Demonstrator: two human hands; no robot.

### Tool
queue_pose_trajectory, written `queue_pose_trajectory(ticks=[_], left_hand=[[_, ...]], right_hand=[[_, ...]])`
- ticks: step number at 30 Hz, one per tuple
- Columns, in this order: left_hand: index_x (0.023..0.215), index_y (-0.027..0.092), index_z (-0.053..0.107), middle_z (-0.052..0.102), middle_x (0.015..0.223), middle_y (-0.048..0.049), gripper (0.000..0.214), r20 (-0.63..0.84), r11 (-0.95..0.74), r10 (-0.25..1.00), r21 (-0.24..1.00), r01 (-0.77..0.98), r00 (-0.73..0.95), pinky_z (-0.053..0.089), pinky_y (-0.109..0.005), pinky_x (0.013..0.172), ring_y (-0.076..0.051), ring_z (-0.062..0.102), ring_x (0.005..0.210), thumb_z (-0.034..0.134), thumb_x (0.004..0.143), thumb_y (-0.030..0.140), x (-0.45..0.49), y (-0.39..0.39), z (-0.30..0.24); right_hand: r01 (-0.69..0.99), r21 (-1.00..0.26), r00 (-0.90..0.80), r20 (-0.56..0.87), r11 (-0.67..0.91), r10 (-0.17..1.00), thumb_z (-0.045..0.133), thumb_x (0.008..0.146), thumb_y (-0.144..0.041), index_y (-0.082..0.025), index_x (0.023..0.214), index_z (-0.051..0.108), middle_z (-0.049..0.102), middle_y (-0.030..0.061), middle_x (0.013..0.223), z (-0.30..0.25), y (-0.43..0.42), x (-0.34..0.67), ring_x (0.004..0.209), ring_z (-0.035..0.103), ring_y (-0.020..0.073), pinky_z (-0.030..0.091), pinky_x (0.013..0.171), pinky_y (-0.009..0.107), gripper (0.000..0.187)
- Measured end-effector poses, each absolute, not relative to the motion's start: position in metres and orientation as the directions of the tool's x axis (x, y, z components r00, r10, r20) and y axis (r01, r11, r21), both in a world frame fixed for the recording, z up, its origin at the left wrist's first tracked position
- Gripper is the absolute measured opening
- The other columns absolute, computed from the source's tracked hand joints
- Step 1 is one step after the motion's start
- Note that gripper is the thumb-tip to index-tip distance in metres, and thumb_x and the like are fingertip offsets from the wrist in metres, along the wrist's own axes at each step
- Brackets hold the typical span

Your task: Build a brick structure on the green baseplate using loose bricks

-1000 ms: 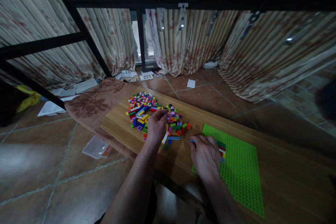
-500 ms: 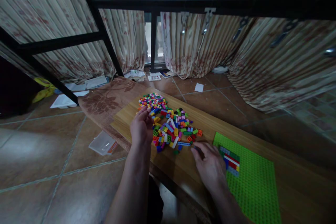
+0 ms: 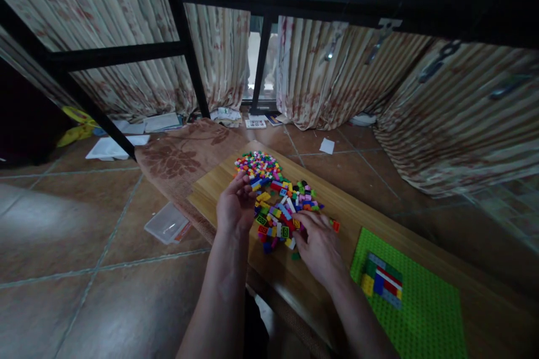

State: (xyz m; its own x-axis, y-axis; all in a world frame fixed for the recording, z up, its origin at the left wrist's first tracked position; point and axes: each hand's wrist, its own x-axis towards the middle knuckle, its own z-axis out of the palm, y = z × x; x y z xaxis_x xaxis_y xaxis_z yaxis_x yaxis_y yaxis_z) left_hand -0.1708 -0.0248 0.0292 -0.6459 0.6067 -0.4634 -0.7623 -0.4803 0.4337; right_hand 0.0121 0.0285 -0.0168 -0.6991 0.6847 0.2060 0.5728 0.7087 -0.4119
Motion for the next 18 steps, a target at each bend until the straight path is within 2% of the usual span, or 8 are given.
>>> queue_pose_trajectory(ticks=[9,15,18], left_hand=[[0.082,0.012,0.059,0.056,0.063,0.0028,0.016,-0.412,-0.442,0.687,0.416,-0.794,-0.599,0.039,-0.012,0.042,-0.002,0.045,0.042,0.048,0.085,0.001,-0.169,-0.025,0.028],[0.081,0.012,0.059,0.057,0.063,0.0016,0.014,-0.438,-0.384,0.686,0.461,-0.8,-0.581,0.04,-0.013,0.042,-0.004,0.048,0.044,0.05,0.086,0.004,-0.166,-0.02,0.029],[0.08,0.012,0.059,0.057,0.063,0.0019,0.014,-0.431,-0.383,0.686,0.471,-0.795,-0.586,0.04,-0.013,0.042,-0.003,0.047,0.043,0.05,0.085,0.003,-0.162,-0.018,0.029]], right_hand=[[0.619,-0.436,-0.669,0.143,0.654,0.729,0.061,0.083,-0.015,-0.021,0.116,0.066,0.068,0.0069,0.112,-0.018,0.033,0.011,0.105,0.053,0.0272,0.043,0.092,0.04,0.034],[0.632,-0.435,-0.644,0.164,0.641,0.747,0.062,0.084,-0.021,-0.021,0.117,0.066,0.068,0.0069,0.111,-0.015,0.029,0.006,0.105,0.052,0.0268,0.042,0.093,0.038,0.033],[0.641,-0.454,-0.626,0.159,0.619,0.764,0.061,0.083,-0.019,-0.021,0.116,0.066,0.069,0.007,0.109,-0.015,0.027,0.003,0.104,0.052,0.0259,0.041,0.094,0.037,0.034]])
